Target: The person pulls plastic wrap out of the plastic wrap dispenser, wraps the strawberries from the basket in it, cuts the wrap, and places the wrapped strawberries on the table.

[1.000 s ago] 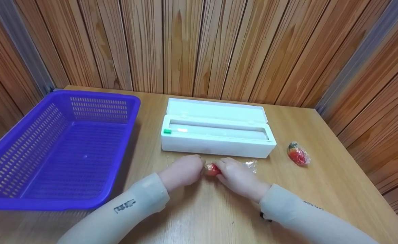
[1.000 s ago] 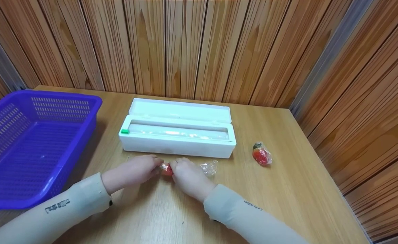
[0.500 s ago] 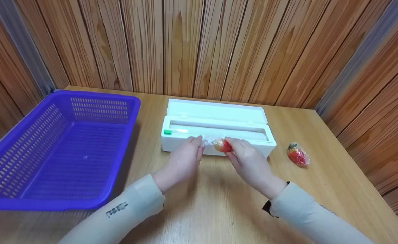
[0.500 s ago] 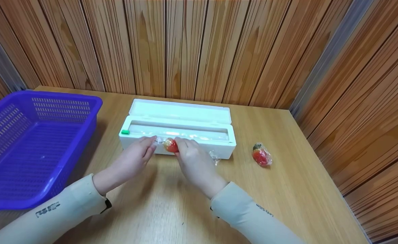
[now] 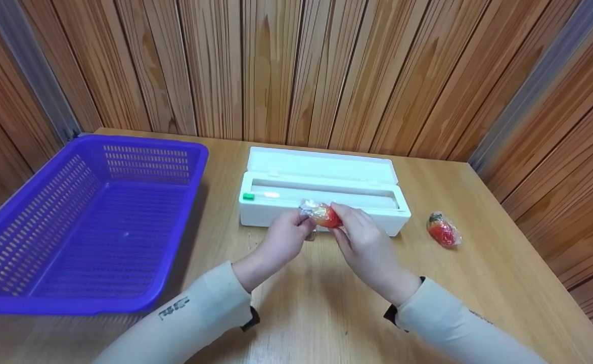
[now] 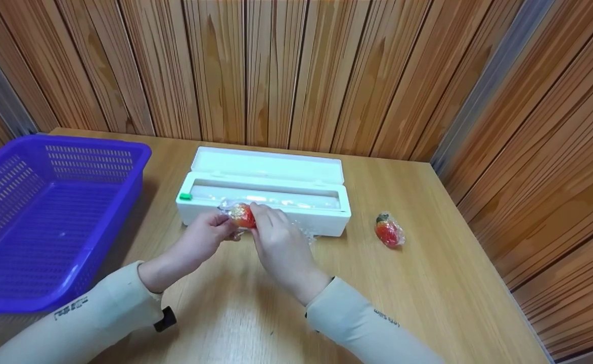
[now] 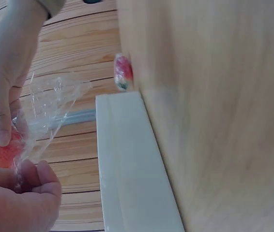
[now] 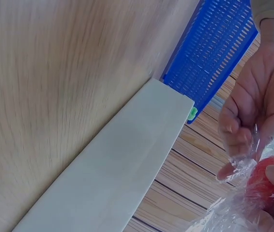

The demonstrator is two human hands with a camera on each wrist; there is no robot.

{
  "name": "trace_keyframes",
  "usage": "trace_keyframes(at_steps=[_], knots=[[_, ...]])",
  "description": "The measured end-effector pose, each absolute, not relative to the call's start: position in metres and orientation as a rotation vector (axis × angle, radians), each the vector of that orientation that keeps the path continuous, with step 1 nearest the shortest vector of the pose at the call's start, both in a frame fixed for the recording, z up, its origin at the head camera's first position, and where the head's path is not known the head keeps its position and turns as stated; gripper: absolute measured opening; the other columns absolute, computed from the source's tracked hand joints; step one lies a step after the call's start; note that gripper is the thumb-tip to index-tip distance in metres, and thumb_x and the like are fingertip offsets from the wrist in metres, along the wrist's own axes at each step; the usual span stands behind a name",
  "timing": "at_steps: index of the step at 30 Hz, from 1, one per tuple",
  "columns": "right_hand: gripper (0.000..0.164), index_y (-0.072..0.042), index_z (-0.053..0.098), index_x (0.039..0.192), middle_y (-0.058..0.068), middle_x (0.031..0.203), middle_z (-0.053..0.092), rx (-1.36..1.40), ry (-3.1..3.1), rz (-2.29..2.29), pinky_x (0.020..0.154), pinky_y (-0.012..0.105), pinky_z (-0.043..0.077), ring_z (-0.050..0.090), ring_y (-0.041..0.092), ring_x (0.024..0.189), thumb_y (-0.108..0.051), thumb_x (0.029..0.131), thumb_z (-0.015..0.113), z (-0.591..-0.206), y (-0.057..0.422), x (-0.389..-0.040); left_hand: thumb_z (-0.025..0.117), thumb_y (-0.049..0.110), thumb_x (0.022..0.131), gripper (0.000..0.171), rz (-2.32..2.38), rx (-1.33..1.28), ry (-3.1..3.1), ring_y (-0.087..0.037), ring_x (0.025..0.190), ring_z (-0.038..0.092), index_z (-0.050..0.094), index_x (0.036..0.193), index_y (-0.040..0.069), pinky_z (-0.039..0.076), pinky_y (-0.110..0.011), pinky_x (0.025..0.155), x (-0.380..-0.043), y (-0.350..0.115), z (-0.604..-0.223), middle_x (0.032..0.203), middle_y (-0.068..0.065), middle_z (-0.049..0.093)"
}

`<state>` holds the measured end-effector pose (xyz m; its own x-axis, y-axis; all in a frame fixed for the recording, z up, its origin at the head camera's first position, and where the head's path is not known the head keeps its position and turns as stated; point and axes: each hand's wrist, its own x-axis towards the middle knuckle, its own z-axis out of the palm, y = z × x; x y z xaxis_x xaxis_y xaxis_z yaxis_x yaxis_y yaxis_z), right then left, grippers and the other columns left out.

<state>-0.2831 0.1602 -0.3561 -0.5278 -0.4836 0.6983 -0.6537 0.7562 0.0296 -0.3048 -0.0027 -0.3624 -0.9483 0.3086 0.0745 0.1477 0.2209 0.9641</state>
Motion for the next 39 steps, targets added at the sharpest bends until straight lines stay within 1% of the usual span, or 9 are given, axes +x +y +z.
trace_keyframes(at_steps=[4, 12, 17, 20, 23, 26, 29, 32, 39], knots=[[0.048, -0.001, 0.051, 0.116, 0.010, 0.108, 0.063, 0.851, -2.215, 0.292, 0.083, 0.027, 0.049, 0.061, 0.018, 0.098, -0.009, 0.072, 0.069, -0.358, 0.159, -0.282, 0.048, 0.006, 0.088, 0.028, 1.974, 0.423, 2.207, -0.015, 0.094, 0.059, 0.051, 0.116, 0.008, 0.050, -0.027, 0.081, -0.306, -0.004, -0.363, 0.110, -0.004, 0.059], [0.045, -0.002, 0.051, 0.116, 0.009, 0.107, 0.062, 0.880, -2.169, 0.237, 0.083, 0.026, 0.048, 0.061, 0.018, 0.098, -0.011, 0.075, 0.067, -0.362, 0.158, -0.282, 0.057, 0.009, 0.083, 0.034, 1.988, 0.419, 2.111, -0.014, 0.106, 0.056, 0.053, 0.116, 0.013, 0.047, -0.030, 0.088, -0.302, -0.006, -0.363, 0.115, 0.001, 0.059], [0.046, -0.001, 0.052, 0.116, 0.010, 0.107, 0.063, 0.888, -2.103, 0.152, 0.081, 0.028, 0.049, 0.062, 0.019, 0.096, -0.010, 0.074, 0.068, -0.363, 0.159, -0.285, 0.058, 0.015, 0.081, 0.044, 2.049, 0.452, 1.913, -0.014, 0.112, 0.051, 0.042, 0.122, 0.014, 0.043, -0.033, 0.095, -0.295, -0.005, -0.361, 0.121, 0.001, 0.051], [0.046, 0.001, 0.052, 0.116, 0.012, 0.107, 0.063, 0.910, -2.058, 0.096, 0.080, 0.030, 0.050, 0.062, 0.021, 0.096, -0.008, 0.074, 0.067, -0.363, 0.159, -0.285, 0.054, 0.024, 0.084, 0.047, 2.106, 0.475, 1.764, -0.017, 0.113, 0.049, 0.032, 0.124, 0.012, 0.040, -0.035, 0.098, -0.292, -0.006, -0.361, 0.124, -0.004, 0.045], [0.044, 0.002, 0.052, 0.116, 0.015, 0.107, 0.062, 0.935, -2.014, 0.053, 0.080, 0.031, 0.050, 0.062, 0.023, 0.096, -0.007, 0.075, 0.065, -0.361, 0.160, -0.285, 0.048, 0.032, 0.088, 0.045, 2.144, 0.504, 1.697, -0.018, 0.113, 0.049, 0.031, 0.124, 0.011, 0.038, -0.036, 0.100, -0.291, -0.007, -0.360, 0.123, -0.006, 0.044], [0.039, 0.001, 0.053, 0.116, 0.015, 0.108, 0.062, 0.946, -1.988, 0.004, 0.081, 0.031, 0.050, 0.061, 0.023, 0.098, -0.008, 0.079, 0.060, -0.360, 0.161, -0.285, 0.049, 0.034, 0.088, 0.043, 2.162, 0.501, 1.722, -0.015, 0.111, 0.050, 0.038, 0.122, 0.011, 0.037, -0.035, 0.099, -0.292, -0.008, -0.359, 0.120, -0.005, 0.049], [0.031, 0.001, 0.053, 0.116, 0.015, 0.108, 0.062, 0.954, -1.962, -0.037, 0.080, 0.032, 0.050, 0.061, 0.024, 0.098, -0.010, 0.088, 0.048, -0.361, 0.162, -0.286, 0.054, 0.033, 0.085, 0.041, 2.184, 0.476, 1.720, -0.014, 0.108, 0.053, 0.047, 0.118, 0.010, 0.039, -0.032, 0.098, -0.294, -0.008, -0.359, 0.116, -0.005, 0.054], [0.030, 0.002, 0.053, 0.116, 0.016, 0.109, 0.062, 0.959, -1.952, -0.055, 0.080, 0.032, 0.050, 0.061, 0.024, 0.098, -0.012, 0.092, 0.040, -0.363, 0.164, -0.286, 0.058, 0.030, 0.082, 0.041, 2.201, 0.456, 1.691, -0.016, 0.106, 0.056, 0.050, 0.116, 0.008, 0.041, -0.031, 0.097, -0.295, -0.007, -0.359, 0.114, -0.006, 0.056], [0.033, 0.000, 0.052, 0.117, 0.014, 0.116, 0.058, 0.952, -1.967, 0.040, 0.086, 0.032, 0.048, 0.057, 0.023, 0.106, -0.016, 0.089, 0.049, -0.365, 0.164, -0.286, 0.063, 0.031, 0.078, 0.048, 2.236, 0.393, 1.737, -0.015, 0.107, 0.054, 0.045, 0.118, 0.010, 0.042, -0.030, 0.095, -0.291, -0.008, -0.361, 0.116, -0.005, 0.054]])
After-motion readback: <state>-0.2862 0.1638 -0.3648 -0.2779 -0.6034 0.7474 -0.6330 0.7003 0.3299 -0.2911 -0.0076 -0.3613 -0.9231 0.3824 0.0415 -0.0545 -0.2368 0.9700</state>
